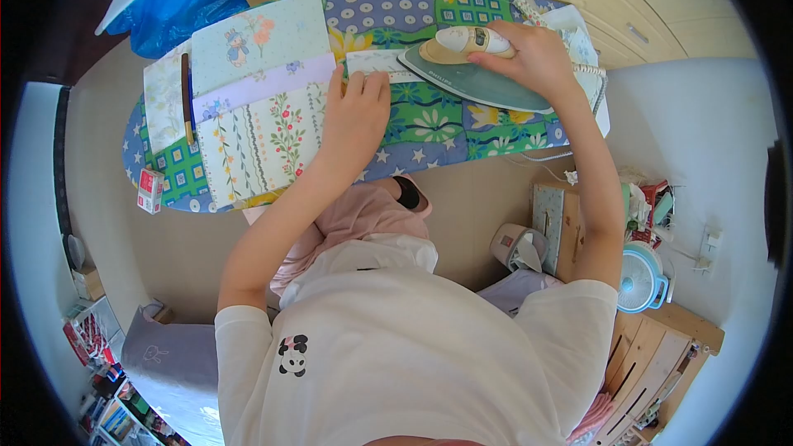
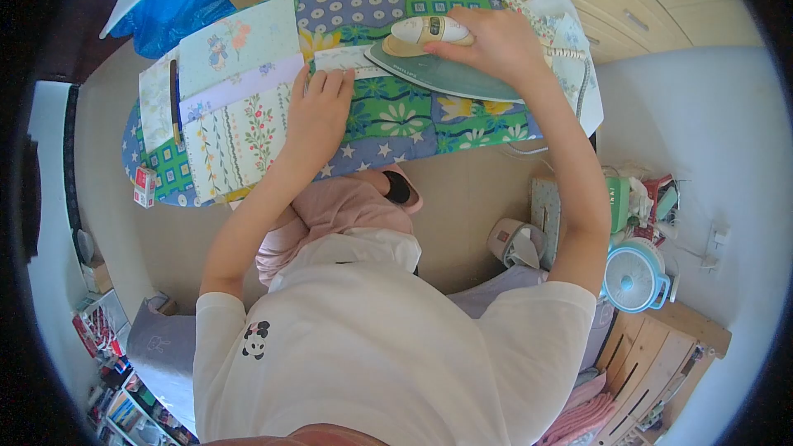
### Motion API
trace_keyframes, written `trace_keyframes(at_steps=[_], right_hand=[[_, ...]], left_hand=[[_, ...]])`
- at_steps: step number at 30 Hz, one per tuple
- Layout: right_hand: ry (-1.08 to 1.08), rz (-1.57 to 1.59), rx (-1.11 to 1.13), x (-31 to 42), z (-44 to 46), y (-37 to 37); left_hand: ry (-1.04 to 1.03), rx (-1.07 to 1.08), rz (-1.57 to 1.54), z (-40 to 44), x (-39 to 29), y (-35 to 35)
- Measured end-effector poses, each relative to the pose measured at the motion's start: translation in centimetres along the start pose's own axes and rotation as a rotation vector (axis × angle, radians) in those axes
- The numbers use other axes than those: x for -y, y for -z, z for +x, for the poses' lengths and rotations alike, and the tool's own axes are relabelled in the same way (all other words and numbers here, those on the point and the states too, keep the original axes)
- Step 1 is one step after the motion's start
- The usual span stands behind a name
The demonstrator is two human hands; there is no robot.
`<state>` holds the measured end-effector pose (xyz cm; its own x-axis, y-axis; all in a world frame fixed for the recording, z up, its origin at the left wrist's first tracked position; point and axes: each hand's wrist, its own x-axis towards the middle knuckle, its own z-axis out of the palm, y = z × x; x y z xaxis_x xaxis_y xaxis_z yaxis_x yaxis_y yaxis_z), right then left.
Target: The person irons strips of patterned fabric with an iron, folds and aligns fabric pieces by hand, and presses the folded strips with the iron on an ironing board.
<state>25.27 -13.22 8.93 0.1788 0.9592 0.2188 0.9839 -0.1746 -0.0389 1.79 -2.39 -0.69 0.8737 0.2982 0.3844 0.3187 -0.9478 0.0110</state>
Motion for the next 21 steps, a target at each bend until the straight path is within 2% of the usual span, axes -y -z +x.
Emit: trace_keyframes(at_steps=[21], right_hand=[[0.094,-0.083,-0.077,-0.29,-0.29,-0.53]], left_hand=[[-0.043,-0.061,0.055,-0.13,-0.06,-0.52]])
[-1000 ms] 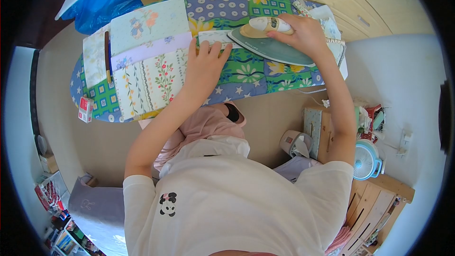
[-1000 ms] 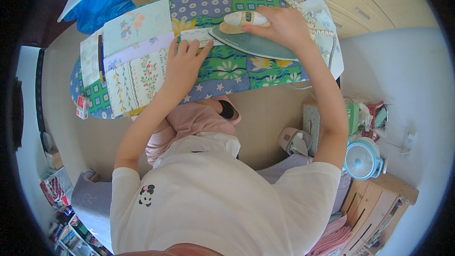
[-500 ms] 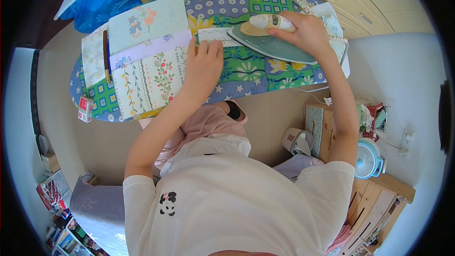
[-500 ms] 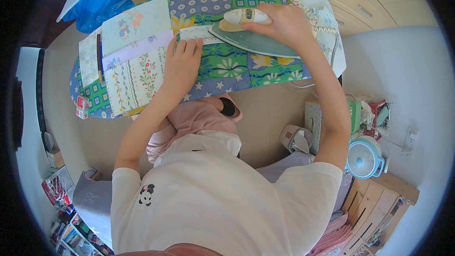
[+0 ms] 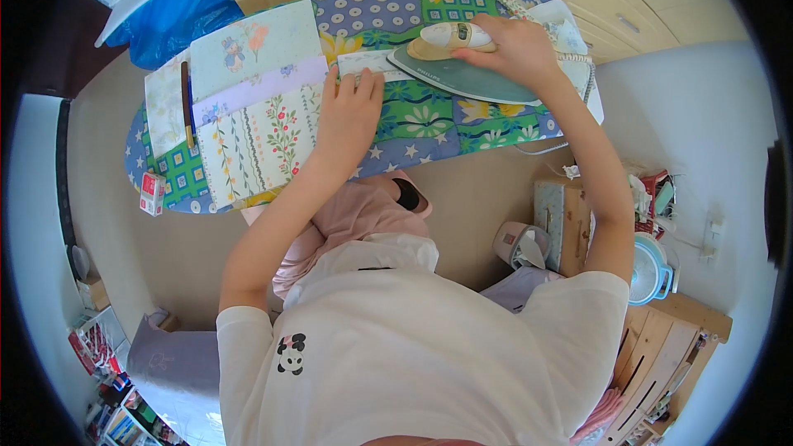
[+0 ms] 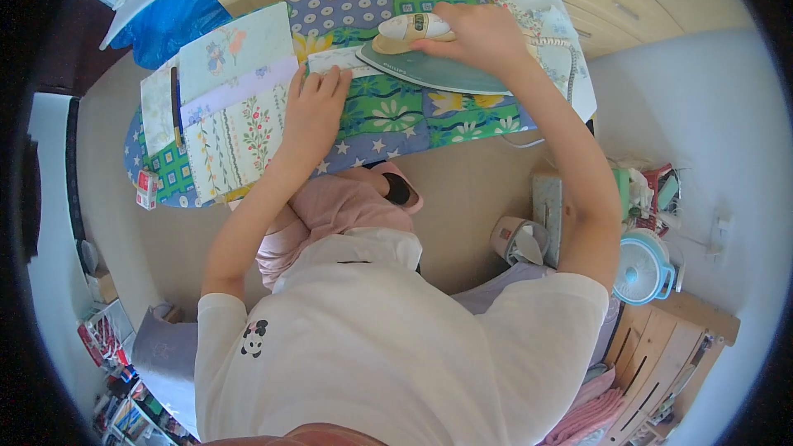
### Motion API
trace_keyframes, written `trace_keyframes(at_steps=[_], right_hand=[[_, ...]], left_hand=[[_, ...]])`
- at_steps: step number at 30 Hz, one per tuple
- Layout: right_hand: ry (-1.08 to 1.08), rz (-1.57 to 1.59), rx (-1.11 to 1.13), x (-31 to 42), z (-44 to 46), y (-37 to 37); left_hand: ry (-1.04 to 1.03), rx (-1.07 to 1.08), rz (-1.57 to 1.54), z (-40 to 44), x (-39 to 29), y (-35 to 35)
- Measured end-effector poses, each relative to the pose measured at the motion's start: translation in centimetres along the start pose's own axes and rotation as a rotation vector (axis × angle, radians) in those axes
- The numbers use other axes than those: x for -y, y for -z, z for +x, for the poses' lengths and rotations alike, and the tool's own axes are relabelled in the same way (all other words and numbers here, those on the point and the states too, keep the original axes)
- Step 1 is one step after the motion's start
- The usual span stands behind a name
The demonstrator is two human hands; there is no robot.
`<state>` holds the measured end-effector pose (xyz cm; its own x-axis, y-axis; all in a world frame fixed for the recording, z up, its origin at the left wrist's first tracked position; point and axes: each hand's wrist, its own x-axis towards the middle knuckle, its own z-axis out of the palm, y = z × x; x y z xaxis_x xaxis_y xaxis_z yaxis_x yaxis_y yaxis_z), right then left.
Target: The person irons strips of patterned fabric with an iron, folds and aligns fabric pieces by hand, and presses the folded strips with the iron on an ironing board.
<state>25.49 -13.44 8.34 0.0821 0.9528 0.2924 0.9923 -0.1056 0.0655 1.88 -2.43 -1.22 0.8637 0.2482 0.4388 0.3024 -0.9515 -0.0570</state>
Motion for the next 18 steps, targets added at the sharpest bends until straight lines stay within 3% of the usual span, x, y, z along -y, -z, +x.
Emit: trace_keyframes(at_steps=[6,8,11,18], right_hand=[[-0.104,0.134,0.08,-0.6,-0.2,2.2],[-0.315,0.114,0.057,-0.7,-0.9,4.3],[-0.468,0.24,-0.023,-1.4,-1.8,6.9],[-0.543,0.274,0.007,-0.2,-2.1,7.6]], left_hand=[[0.008,0.091,-0.017,-0.3,0.5,0.2],[0.014,0.058,-0.023,-0.6,0.7,0.2],[-0.001,0.103,0.016,-0.4,1.3,0.3],[-0.034,0.119,-0.18,1.0,3.2,-0.6]])
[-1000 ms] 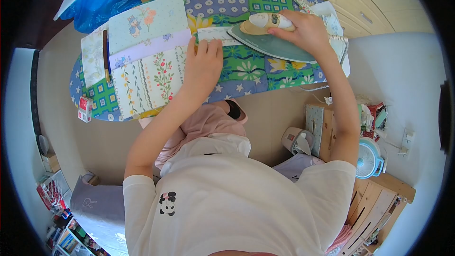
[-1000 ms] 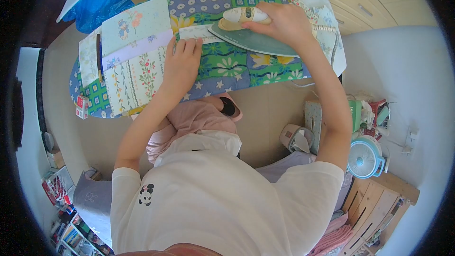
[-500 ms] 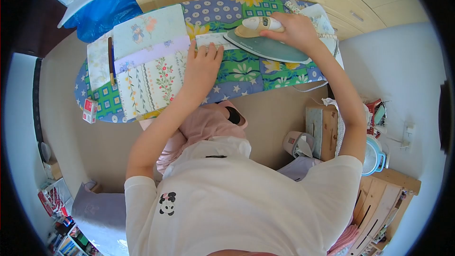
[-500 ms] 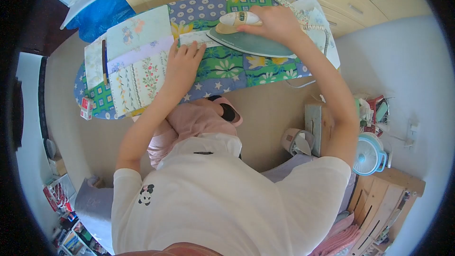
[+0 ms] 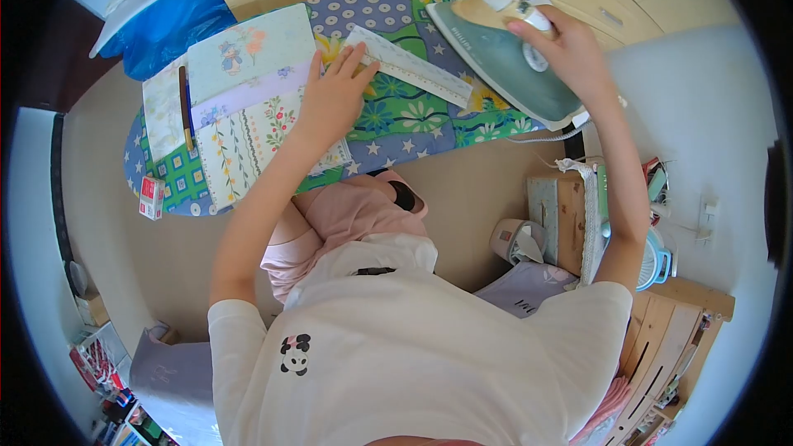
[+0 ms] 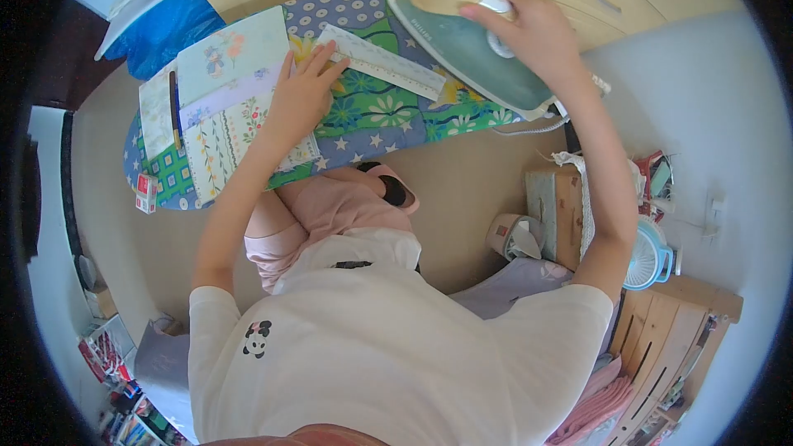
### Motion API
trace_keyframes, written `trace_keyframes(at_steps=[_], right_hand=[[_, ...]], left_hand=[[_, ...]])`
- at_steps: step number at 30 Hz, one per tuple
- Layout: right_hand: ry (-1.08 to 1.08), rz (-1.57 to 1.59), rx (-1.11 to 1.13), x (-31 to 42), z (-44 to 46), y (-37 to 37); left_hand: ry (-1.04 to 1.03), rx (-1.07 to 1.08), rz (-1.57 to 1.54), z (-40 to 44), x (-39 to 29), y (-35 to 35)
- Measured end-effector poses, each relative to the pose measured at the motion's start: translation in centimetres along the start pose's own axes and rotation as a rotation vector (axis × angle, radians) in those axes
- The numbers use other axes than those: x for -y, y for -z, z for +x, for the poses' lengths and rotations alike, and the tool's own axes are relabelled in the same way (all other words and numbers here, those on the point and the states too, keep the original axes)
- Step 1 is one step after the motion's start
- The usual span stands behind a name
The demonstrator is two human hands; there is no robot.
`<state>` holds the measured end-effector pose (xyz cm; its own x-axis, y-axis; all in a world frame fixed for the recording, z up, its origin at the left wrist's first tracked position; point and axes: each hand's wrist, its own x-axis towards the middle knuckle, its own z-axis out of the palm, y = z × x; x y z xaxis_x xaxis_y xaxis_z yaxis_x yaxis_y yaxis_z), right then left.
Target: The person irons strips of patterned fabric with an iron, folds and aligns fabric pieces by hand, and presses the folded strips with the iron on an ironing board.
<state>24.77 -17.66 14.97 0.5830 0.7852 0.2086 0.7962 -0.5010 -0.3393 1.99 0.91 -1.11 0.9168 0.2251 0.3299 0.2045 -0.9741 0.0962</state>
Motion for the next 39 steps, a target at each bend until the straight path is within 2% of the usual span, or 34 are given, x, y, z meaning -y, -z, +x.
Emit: trace_keyframes(at_steps=[2,5,9,11,15,18,20,27,39], right_hand=[[0.115,-0.09,0.021,0.8,-0.1,-1.3],[0.157,-0.106,0.065,2.1,-0.1,-3.3],[0.196,-0.155,0.07,2.1,-0.1,-5.9],[0.212,-0.154,0.047,2.2,-0.3,-6.3],[0.168,-0.184,0.075,2.8,-0.5,-5.9],[0.217,-0.152,0.035,2.4,-0.7,-6.1],[0.322,-0.145,-0.029,2.2,-0.7,-6.6],[0.316,-0.185,0.001,2.2,-0.5,-6.6],[0.363,-0.239,-0.033,1.9,0.2,-7.6]], left_hand=[[0.021,-0.048,-0.141,0.1,0.3,0.0],[0.031,-0.153,-0.2,0.1,0.4,0.0],[0.008,-0.122,-0.173,-0.5,1.0,-0.2],[0.002,-0.035,-0.119,-0.5,0.9,0.2],[0.005,-0.066,-0.132,-0.6,0.9,-0.1],[0.046,-0.08,-0.168,-0.5,0.9,-0.5],[0.041,-0.086,-0.169,-0.5,1.0,-0.5],[0.065,-0.107,-0.214,-0.4,1.1,-0.5],[0.116,-0.153,-0.114,-0.4,1.3,-0.2]])
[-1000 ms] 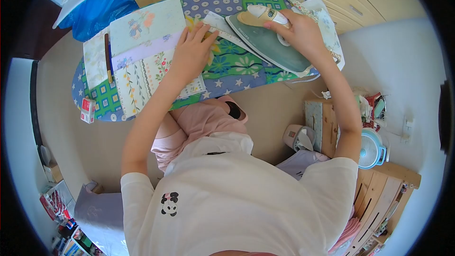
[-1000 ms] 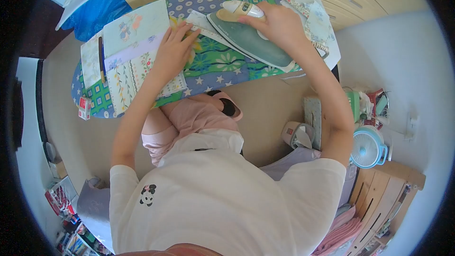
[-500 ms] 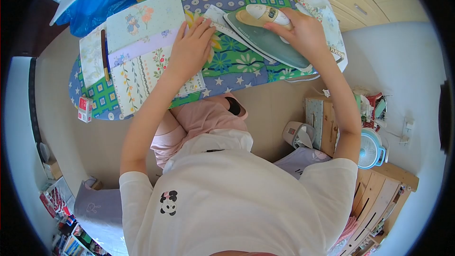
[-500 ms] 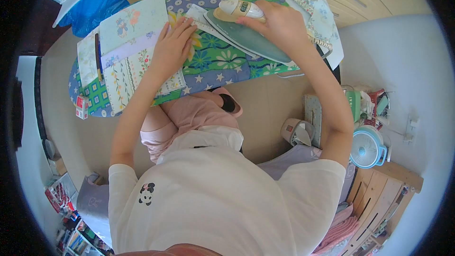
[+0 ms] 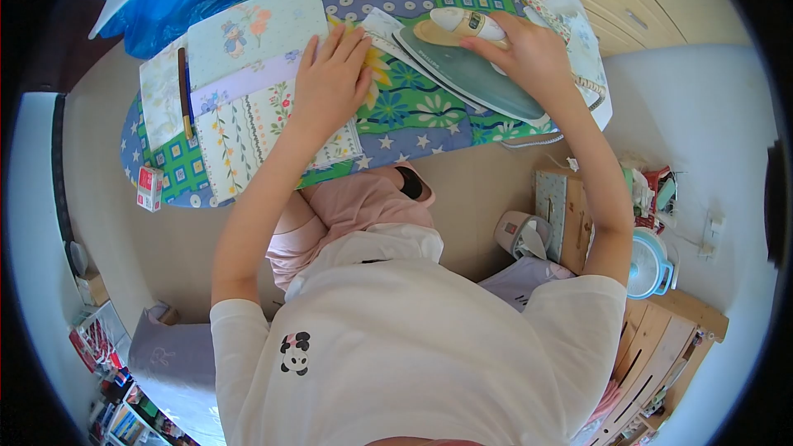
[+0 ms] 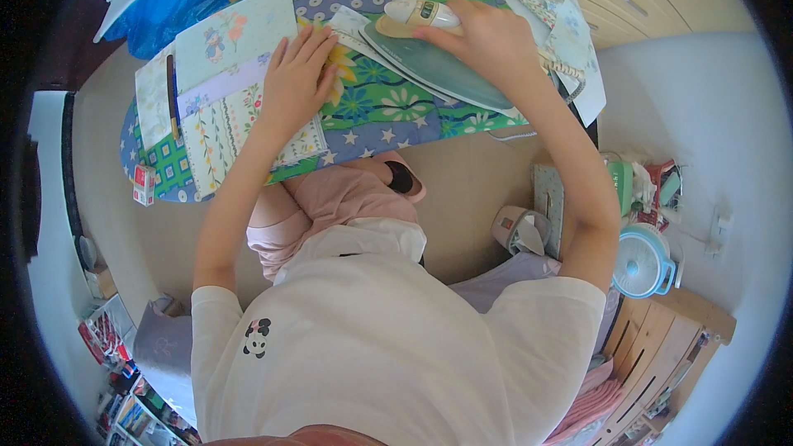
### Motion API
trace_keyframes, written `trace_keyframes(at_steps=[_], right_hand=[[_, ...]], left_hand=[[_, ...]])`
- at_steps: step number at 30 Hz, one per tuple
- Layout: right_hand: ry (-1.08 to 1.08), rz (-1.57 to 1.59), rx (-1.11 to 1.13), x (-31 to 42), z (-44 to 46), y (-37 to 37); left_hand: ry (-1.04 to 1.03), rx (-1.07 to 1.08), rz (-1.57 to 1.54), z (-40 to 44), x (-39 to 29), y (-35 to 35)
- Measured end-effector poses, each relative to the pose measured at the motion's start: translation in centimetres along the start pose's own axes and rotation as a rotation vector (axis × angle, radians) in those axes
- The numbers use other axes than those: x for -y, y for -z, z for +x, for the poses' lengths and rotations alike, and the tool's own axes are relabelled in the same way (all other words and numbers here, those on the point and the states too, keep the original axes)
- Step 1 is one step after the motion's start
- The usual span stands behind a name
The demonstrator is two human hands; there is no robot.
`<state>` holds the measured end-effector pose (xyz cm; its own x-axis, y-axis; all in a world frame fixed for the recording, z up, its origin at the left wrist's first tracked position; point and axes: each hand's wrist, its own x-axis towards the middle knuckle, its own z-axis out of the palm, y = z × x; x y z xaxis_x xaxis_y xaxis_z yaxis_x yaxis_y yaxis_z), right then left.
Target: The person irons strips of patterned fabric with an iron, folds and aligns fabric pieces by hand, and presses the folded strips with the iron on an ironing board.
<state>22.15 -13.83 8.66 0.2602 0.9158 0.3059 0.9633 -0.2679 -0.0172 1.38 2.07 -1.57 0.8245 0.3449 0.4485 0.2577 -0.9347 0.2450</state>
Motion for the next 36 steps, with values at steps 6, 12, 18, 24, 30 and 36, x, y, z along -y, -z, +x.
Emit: trace_keyframes(at_steps=[6,12,18,24,30,36], right_hand=[[-0.004,0.037,-0.017,0.0,-0.4,0.3],[0.042,0.038,-0.029,0.2,-0.3,0.2],[0.065,0.001,-0.047,0.1,-0.3,-0.1],[0.096,-0.033,-0.069,-0.1,-0.4,-0.4],[0.106,-0.02,-0.124,-0.2,-0.5,-0.7],[0.121,-0.01,-0.125,-0.1,-0.6,-0.6]], left_hand=[[0.001,0.001,0.042,-0.1,-0.1,-0.1],[-0.038,-0.066,0.078,-0.1,0.1,-0.7],[-0.035,-0.068,0.067,-0.1,0.1,-0.7],[-0.031,-0.061,0.086,-0.1,0.0,-0.6],[-0.025,0.015,0.186,0.0,-0.2,0.0],[-0.061,0.053,0.187,0.5,0.1,0.6]])
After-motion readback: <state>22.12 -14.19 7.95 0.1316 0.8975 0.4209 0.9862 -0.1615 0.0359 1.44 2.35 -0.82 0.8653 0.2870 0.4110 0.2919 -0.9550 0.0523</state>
